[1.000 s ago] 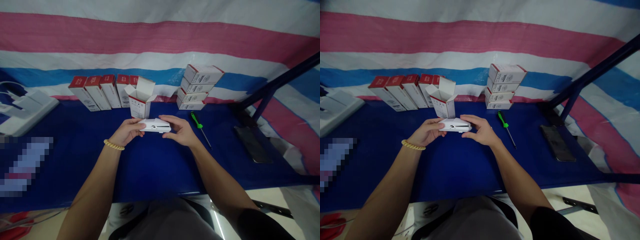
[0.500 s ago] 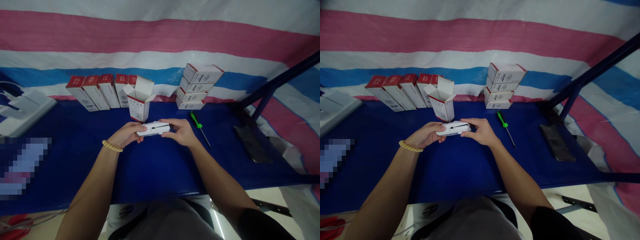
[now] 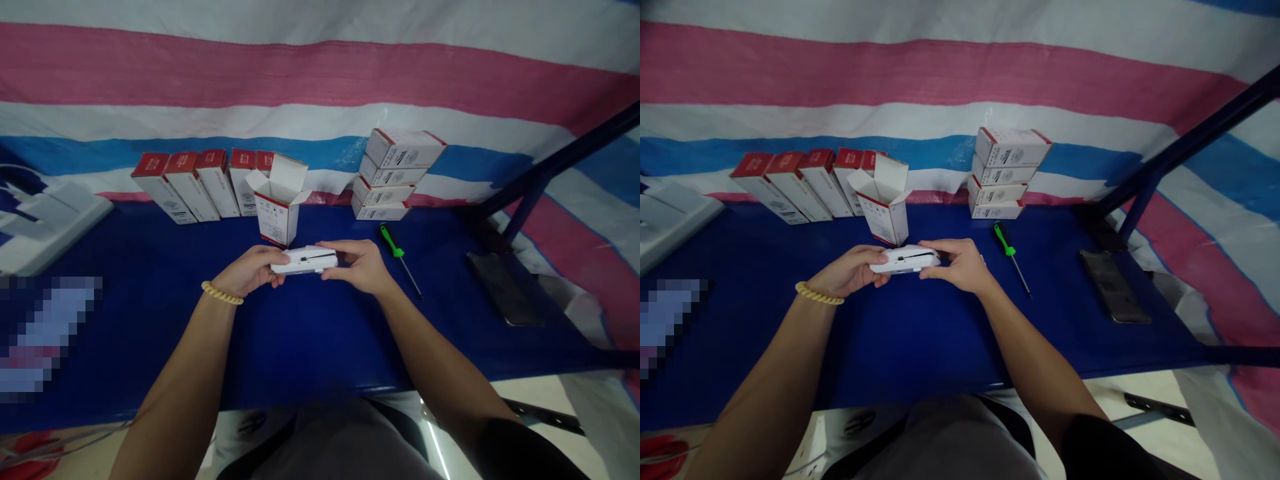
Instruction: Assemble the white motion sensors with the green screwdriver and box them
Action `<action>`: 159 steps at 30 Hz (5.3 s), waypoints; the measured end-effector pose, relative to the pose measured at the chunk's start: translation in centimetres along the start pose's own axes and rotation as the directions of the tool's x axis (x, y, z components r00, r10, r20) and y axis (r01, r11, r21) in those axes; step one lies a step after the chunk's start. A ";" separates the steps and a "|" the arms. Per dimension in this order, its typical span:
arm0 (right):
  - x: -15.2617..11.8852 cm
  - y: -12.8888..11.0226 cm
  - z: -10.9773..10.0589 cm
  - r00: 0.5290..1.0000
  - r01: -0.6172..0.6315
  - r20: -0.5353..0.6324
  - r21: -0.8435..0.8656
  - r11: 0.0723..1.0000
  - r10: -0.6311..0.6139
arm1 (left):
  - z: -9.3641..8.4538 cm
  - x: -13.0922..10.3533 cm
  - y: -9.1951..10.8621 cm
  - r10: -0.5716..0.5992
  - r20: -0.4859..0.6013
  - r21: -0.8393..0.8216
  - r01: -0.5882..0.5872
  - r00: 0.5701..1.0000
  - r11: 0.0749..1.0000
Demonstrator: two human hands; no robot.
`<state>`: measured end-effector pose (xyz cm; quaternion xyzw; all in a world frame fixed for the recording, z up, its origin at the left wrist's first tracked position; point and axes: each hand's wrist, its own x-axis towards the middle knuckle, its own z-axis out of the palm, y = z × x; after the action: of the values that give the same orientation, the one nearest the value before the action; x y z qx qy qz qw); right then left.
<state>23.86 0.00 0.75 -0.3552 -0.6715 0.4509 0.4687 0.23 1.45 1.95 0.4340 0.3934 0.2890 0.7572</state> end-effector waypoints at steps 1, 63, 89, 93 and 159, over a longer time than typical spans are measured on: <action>0.0 0.0 0.0 1.000 -0.006 0.005 0.006 1.000 0.006 | 0.0 0.0 0.0 0.001 0.000 0.000 -0.001 1.000 1.000; -0.1 -0.4 -0.5 0.999 0.032 0.009 -0.264 0.964 -0.030 | -0.6 0.8 -1.0 0.004 0.088 0.028 -0.006 0.996 1.000; 0.3 -0.4 -1.0 0.984 -0.171 0.088 0.203 0.964 0.156 | 0.0 0.5 -1.7 0.605 -0.091 0.710 -0.375 0.791 0.596; 0.3 0.6 -1.4 0.977 -0.170 0.158 0.171 0.970 0.144 | 0.0 0.6 -1.9 0.686 -0.070 0.734 -0.428 0.724 0.527; 0.3 1.7 -0.7 0.994 -0.078 0.081 0.137 0.988 0.067 | 4.6 1.6 -2.5 0.634 -0.233 0.316 -0.559 0.738 0.767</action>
<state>24.49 1.02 -0.61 -0.3283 -0.6421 0.5268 0.4499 5.24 -0.44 0.65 0.5664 0.3819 0.5385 0.4934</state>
